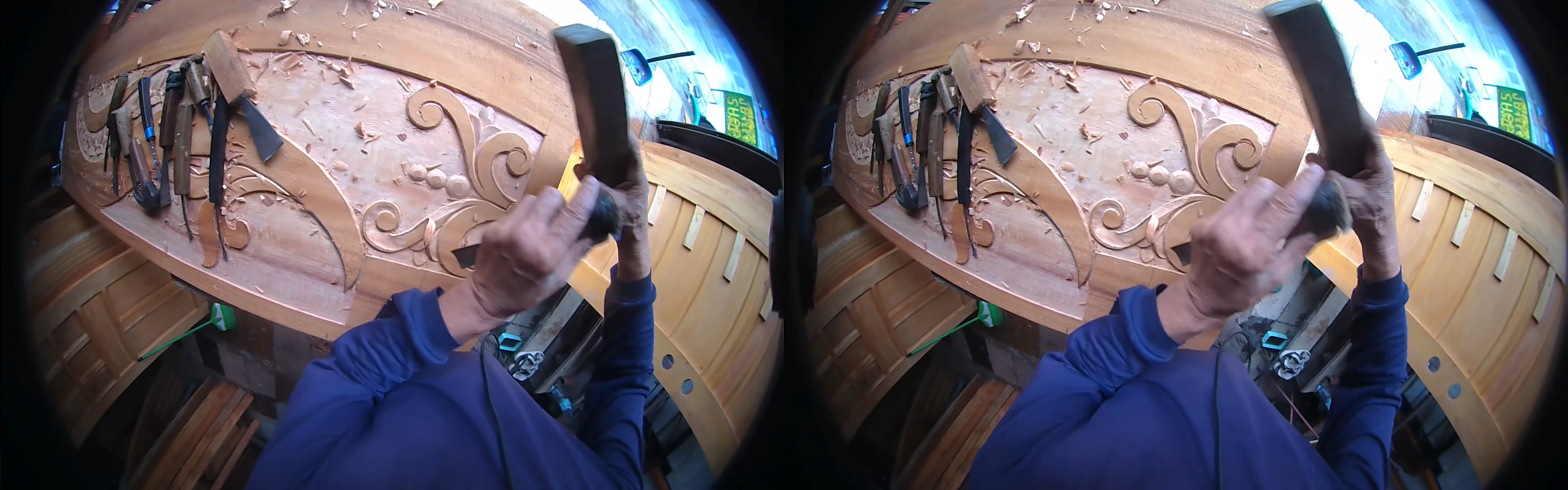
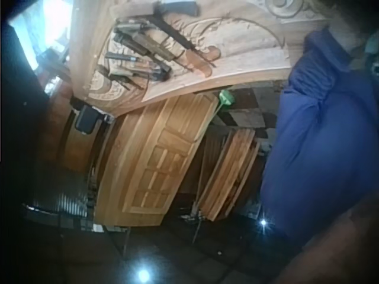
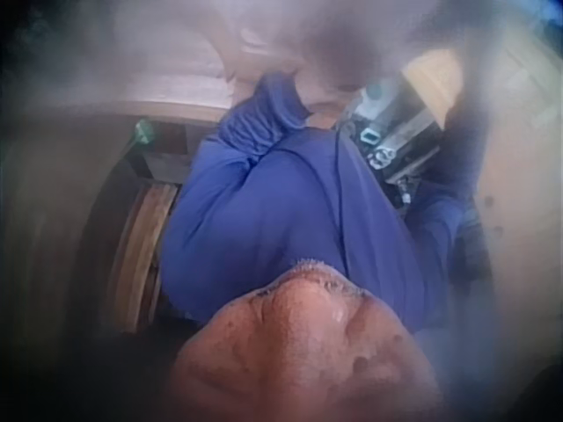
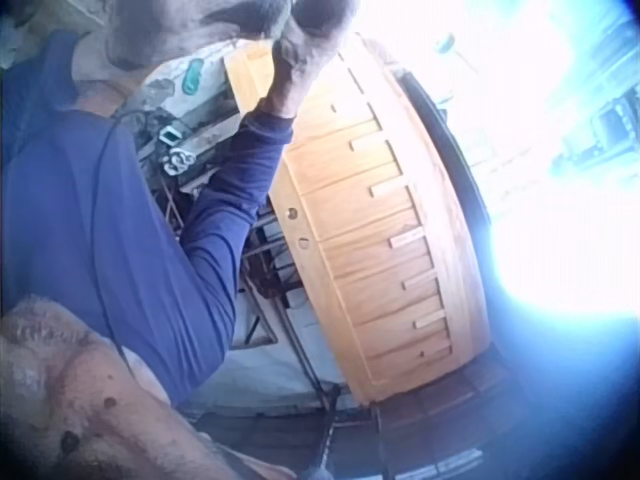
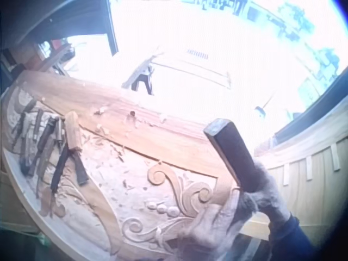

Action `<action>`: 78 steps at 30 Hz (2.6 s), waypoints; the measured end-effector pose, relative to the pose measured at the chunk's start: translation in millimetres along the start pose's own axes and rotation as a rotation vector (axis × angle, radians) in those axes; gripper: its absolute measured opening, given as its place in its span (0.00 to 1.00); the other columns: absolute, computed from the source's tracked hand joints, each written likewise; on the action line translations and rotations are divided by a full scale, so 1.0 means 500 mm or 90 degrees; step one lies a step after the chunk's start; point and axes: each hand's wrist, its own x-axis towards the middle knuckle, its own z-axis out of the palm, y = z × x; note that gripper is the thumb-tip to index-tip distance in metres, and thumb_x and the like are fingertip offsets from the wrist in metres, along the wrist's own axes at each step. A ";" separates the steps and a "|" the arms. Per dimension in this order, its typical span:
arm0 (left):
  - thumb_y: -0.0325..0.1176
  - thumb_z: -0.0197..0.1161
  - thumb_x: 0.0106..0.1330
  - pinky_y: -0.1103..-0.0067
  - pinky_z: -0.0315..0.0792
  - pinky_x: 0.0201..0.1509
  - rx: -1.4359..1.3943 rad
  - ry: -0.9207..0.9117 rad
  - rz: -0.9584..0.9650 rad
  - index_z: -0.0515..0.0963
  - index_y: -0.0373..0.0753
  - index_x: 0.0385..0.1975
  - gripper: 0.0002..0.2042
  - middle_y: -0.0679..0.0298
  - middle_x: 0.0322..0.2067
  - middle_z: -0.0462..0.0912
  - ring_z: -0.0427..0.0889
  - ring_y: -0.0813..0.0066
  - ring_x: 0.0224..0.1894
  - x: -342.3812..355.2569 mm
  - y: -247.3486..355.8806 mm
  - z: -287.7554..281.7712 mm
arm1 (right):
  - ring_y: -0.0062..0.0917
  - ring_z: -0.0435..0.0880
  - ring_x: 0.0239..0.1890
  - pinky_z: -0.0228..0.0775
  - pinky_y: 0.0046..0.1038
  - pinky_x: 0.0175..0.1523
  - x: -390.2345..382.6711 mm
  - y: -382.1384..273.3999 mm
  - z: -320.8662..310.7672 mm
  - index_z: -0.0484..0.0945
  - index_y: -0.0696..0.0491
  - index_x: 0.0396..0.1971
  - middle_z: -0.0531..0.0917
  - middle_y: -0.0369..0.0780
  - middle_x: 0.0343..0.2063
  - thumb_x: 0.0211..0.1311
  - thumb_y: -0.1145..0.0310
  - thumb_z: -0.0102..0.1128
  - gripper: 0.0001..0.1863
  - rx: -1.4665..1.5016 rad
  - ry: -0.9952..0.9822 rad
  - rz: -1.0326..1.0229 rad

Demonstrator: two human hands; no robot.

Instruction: The person carves a decorative design into a wooden panel by hand using a chisel and a wooden mallet to strike the end of the tool.

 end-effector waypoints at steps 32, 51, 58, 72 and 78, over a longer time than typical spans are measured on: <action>0.39 0.77 0.63 0.67 0.82 0.38 0.101 0.181 -0.057 0.80 0.42 0.63 0.27 0.57 0.38 0.84 0.88 0.57 0.36 0.070 -0.111 0.027 | 0.22 0.77 0.61 0.71 0.29 0.67 0.056 -0.039 0.026 0.67 0.54 0.74 0.81 0.38 0.60 0.56 0.84 0.72 0.43 -0.064 0.020 0.001; 0.38 0.78 0.63 0.68 0.83 0.39 0.099 0.222 -0.061 0.82 0.40 0.60 0.25 0.55 0.39 0.86 0.90 0.58 0.38 0.060 -0.123 0.024 | 0.23 0.78 0.65 0.71 0.28 0.68 0.075 -0.055 0.049 0.68 0.52 0.74 0.80 0.39 0.65 0.55 0.84 0.72 0.44 -0.073 0.039 0.050; 0.37 0.76 0.64 0.67 0.83 0.40 0.103 0.203 -0.094 0.82 0.41 0.61 0.25 0.55 0.39 0.86 0.89 0.56 0.38 0.057 -0.124 0.017 | 0.25 0.75 0.68 0.68 0.29 0.71 0.090 -0.056 0.049 0.67 0.52 0.75 0.79 0.41 0.65 0.56 0.84 0.71 0.44 -0.064 -0.004 -0.019; 0.40 0.77 0.63 0.67 0.83 0.40 0.094 0.194 -0.082 0.82 0.45 0.62 0.26 0.57 0.39 0.85 0.89 0.56 0.37 0.045 -0.117 0.011 | 0.25 0.77 0.66 0.68 0.29 0.71 0.047 -0.066 0.064 0.68 0.56 0.73 0.80 0.39 0.64 0.57 0.81 0.73 0.42 -0.204 -0.060 -0.005; 0.40 0.77 0.63 0.68 0.83 0.40 0.122 0.181 -0.049 0.82 0.43 0.62 0.27 0.56 0.38 0.85 0.89 0.58 0.37 0.039 -0.117 0.003 | 0.24 0.76 0.67 0.68 0.28 0.71 0.057 -0.070 0.039 0.68 0.56 0.73 0.79 0.41 0.64 0.57 0.83 0.72 0.41 -0.121 0.128 0.073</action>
